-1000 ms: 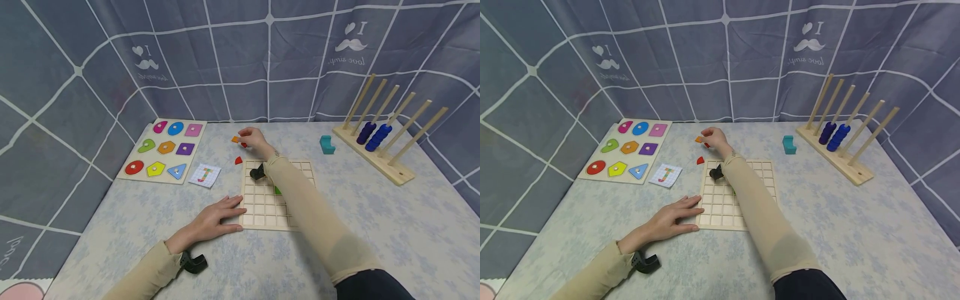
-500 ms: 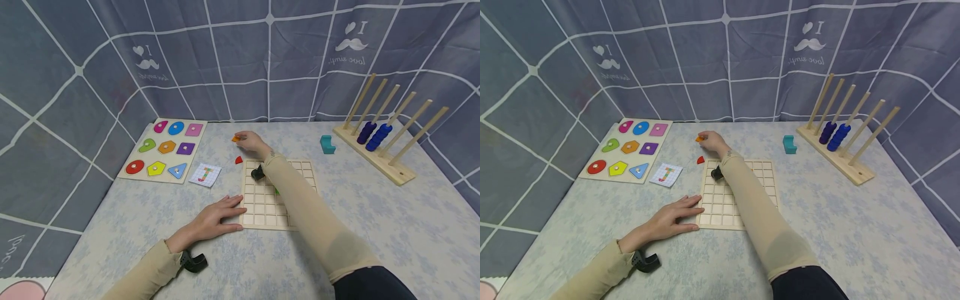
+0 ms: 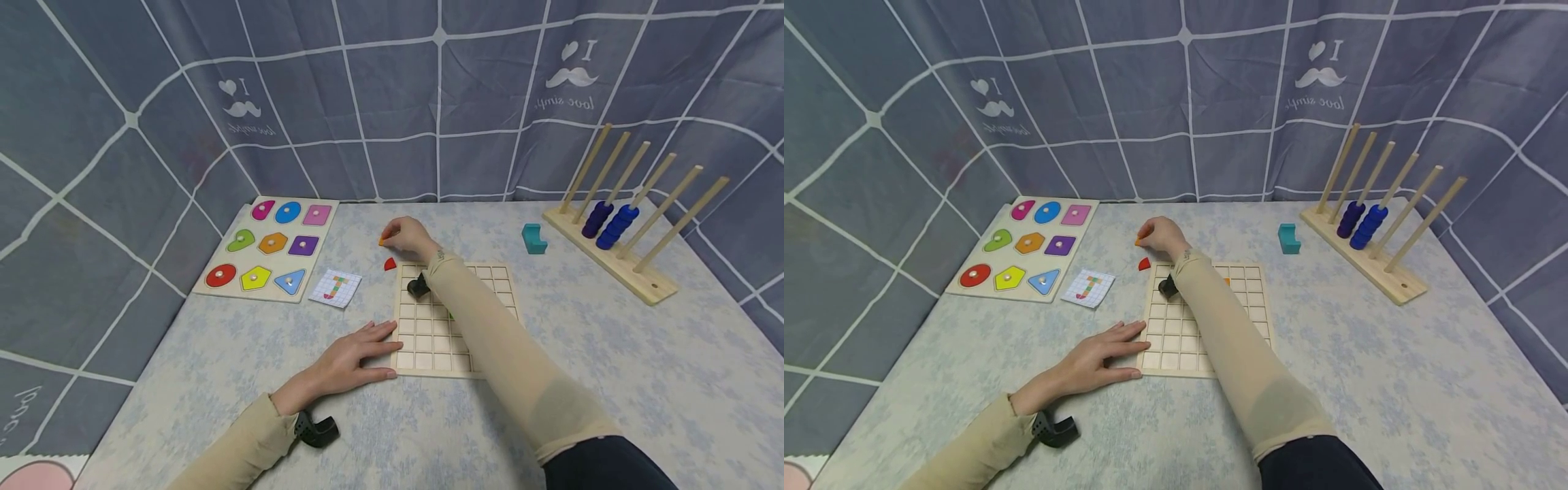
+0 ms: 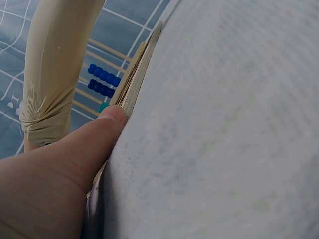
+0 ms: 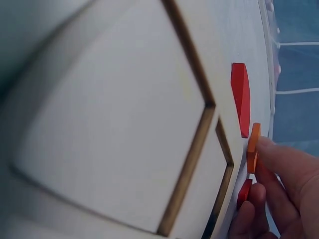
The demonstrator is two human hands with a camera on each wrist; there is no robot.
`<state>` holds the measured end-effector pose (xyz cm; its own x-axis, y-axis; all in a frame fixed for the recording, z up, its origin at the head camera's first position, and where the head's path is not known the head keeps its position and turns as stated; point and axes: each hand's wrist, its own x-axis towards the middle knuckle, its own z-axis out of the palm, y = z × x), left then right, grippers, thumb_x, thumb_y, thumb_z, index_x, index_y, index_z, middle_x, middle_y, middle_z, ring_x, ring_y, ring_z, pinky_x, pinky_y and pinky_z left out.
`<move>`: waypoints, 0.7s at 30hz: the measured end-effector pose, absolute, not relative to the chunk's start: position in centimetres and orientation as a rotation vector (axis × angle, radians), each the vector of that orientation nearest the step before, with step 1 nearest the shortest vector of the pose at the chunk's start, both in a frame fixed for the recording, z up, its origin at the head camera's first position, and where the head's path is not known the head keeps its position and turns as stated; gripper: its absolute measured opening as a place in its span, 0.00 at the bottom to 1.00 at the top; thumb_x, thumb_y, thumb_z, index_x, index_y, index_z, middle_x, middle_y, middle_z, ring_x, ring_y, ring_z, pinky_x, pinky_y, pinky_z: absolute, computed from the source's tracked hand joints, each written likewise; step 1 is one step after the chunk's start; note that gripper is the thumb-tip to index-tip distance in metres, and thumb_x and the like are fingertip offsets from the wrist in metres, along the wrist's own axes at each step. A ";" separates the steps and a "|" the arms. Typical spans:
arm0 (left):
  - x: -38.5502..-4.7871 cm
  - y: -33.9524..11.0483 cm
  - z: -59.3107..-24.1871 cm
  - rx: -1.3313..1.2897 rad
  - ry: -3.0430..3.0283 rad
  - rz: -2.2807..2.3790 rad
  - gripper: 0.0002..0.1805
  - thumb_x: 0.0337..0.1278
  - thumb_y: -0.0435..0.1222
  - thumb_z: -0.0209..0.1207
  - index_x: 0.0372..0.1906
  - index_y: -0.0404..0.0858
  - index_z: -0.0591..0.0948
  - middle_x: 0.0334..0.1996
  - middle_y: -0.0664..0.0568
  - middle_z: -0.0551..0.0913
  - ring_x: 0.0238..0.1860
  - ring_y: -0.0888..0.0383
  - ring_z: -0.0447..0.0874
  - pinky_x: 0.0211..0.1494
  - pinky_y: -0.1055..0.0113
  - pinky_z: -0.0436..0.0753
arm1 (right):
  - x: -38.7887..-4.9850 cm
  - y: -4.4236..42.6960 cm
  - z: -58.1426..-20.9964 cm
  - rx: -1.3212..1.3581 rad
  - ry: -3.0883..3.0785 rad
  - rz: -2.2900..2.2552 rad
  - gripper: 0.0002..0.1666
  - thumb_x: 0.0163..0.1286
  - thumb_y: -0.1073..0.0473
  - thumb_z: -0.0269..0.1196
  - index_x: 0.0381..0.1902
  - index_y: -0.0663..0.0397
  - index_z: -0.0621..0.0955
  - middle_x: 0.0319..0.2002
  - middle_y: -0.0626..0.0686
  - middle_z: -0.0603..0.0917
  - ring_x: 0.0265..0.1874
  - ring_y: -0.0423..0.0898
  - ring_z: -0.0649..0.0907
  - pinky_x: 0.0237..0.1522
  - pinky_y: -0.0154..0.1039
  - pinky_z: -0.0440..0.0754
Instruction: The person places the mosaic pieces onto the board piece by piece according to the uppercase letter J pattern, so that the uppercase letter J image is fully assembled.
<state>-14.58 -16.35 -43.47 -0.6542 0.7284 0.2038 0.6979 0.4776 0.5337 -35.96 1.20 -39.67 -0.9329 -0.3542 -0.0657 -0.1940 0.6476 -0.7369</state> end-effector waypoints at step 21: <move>-14.6 -16.5 -43.0 1.248 2.632 0.932 0.28 0.58 0.50 0.60 0.61 0.41 0.76 0.69 0.47 0.62 0.70 0.54 0.57 0.74 0.61 0.54 | -33.2 7.3 -34.9 -0.688 2.495 -1.246 0.11 0.55 0.61 0.70 0.36 0.57 0.82 0.32 0.52 0.83 0.35 0.48 0.81 0.37 0.41 0.79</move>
